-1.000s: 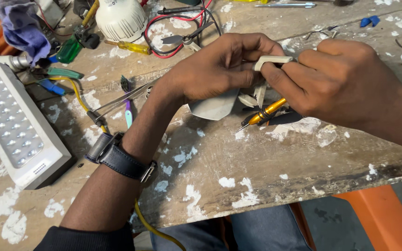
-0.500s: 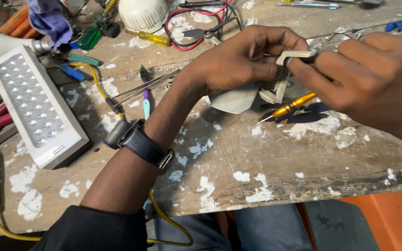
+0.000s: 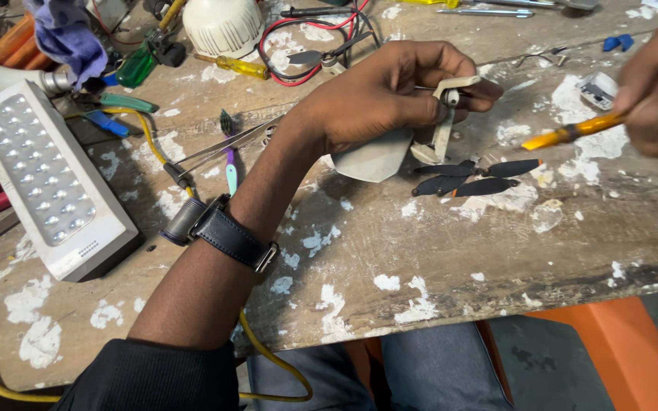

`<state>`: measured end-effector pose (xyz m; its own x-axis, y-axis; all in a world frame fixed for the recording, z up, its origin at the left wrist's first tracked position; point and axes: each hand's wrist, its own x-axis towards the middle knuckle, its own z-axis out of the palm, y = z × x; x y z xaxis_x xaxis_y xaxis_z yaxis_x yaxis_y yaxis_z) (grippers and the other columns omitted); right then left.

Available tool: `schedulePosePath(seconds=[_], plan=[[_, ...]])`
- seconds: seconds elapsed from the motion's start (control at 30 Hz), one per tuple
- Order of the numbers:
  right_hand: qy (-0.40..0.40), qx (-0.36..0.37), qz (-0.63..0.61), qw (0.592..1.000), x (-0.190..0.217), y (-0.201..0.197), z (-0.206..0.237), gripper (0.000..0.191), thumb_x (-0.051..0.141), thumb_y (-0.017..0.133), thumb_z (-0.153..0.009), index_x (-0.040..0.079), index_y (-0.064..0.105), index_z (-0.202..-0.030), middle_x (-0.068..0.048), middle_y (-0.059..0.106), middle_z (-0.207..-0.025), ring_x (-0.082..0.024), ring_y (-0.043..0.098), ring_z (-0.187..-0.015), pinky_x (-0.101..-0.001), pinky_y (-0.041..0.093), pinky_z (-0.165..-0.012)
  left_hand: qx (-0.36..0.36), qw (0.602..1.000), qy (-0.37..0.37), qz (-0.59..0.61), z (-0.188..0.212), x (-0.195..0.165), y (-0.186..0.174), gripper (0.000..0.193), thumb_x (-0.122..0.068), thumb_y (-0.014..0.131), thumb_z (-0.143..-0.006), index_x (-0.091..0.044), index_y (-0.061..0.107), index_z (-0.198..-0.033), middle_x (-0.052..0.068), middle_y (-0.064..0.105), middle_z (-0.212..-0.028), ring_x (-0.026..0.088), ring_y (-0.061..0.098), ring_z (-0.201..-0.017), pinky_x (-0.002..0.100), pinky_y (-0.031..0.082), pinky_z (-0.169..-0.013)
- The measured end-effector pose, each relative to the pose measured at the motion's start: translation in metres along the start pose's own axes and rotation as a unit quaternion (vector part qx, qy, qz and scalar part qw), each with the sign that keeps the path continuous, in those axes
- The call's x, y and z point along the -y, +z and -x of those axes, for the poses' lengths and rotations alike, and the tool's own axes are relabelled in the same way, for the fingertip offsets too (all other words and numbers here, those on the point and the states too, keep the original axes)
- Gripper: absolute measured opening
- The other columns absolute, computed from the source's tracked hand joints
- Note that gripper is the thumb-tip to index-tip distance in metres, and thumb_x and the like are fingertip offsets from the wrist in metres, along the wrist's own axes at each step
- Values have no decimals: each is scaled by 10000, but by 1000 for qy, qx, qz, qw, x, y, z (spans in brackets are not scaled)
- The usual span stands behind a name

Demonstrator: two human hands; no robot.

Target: The person disassembles a small white plastic appliance at a cluttered workbench. They brush the housing with a toothbrush, pry open the casing with a metal tool and tweezers, remove internal parts, and use an orange-handled screwdriver to unscrew and separate components, laying the removed parts on the bench.

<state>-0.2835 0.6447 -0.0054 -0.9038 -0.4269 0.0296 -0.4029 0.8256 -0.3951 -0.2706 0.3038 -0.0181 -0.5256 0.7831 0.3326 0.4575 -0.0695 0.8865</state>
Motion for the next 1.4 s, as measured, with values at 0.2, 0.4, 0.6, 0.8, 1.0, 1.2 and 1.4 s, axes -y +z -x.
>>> schedulePosePath(seconds=[0.2, 0.4, 0.6, 0.8, 1.0, 1.2, 1.4], plan=[[0, -81, -61, 995, -10, 4, -11, 403, 158, 674, -892, 147, 498, -1255, -47, 515, -700, -118, 528, -547, -277, 466, -544, 11, 999, 15, 29, 2, -1, 0, 365, 100, 548, -1000, 15, 576, -1353, 135, 705, -1408, 171, 639, -1389, 310, 557, -1168], [-184, -167, -106, 963, -8, 23, -14, 301, 76, 612, -922, 107, 466, -1183, -68, 495, -736, -151, 494, -566, -291, 449, -553, 9, 999, 11, 41, 1, 5, -3, 353, 102, 524, -1027, 14, 569, -1365, 138, 695, -1434, 189, 625, -1425, 313, 551, -1197], [-422, -167, -126, 882, 22, 27, -15, 210, -5, 550, -952, 67, 433, -1111, -88, 476, -772, -184, 459, -584, -305, 433, -561, 25, 996, 45, 67, -5, 17, -8, 387, 133, 519, -1040, 23, 565, -1408, 141, 683, -1420, 192, 628, -1398, 289, 523, -1222], [-581, -89, -95, 803, 25, 23, -57, 222, 3, 599, -830, 48, 427, -964, -78, 523, -768, -201, 577, -629, -345, 469, -600, -6, 999, -37, 26, -16, 21, -9, 377, 110, 534, -957, 21, 556, -1322, 159, 707, -1276, 155, 702, -1118, 304, 526, -933], [-350, -200, -13, 915, -22, 54, -59, 178, -150, 459, -1031, 21, 503, -1007, -128, 552, -810, -243, 549, -685, -345, 467, -607, 24, 997, 63, -35, -17, 26, -11, 319, 82, 546, -1079, -5, 565, -1386, 94, 728, -1342, 96, 691, -1263, 259, 587, -1126], [-387, -223, 26, 894, -18, 52, -41, 159, -102, 427, -1156, -8, 518, -1065, -149, 592, -902, -250, 602, -792, -347, 510, -716, 1, 1000, 4, 5, -18, 23, -2, 300, 46, 575, -1072, -11, 558, -1366, 77, 738, -1263, 46, 682, -995, 229, 563, -860], [-442, -211, -92, 867, -8, 47, -38, 140, -30, 441, -1195, -5, 508, -1074, -141, 602, -929, -237, 628, -851, -328, 529, -777, 8, 999, -10, 42, -19, 22, -1, 251, 50, 589, -1101, -6, 559, -1344, 79, 745, -1292, 36, 653, -986, 214, 530, -841]])
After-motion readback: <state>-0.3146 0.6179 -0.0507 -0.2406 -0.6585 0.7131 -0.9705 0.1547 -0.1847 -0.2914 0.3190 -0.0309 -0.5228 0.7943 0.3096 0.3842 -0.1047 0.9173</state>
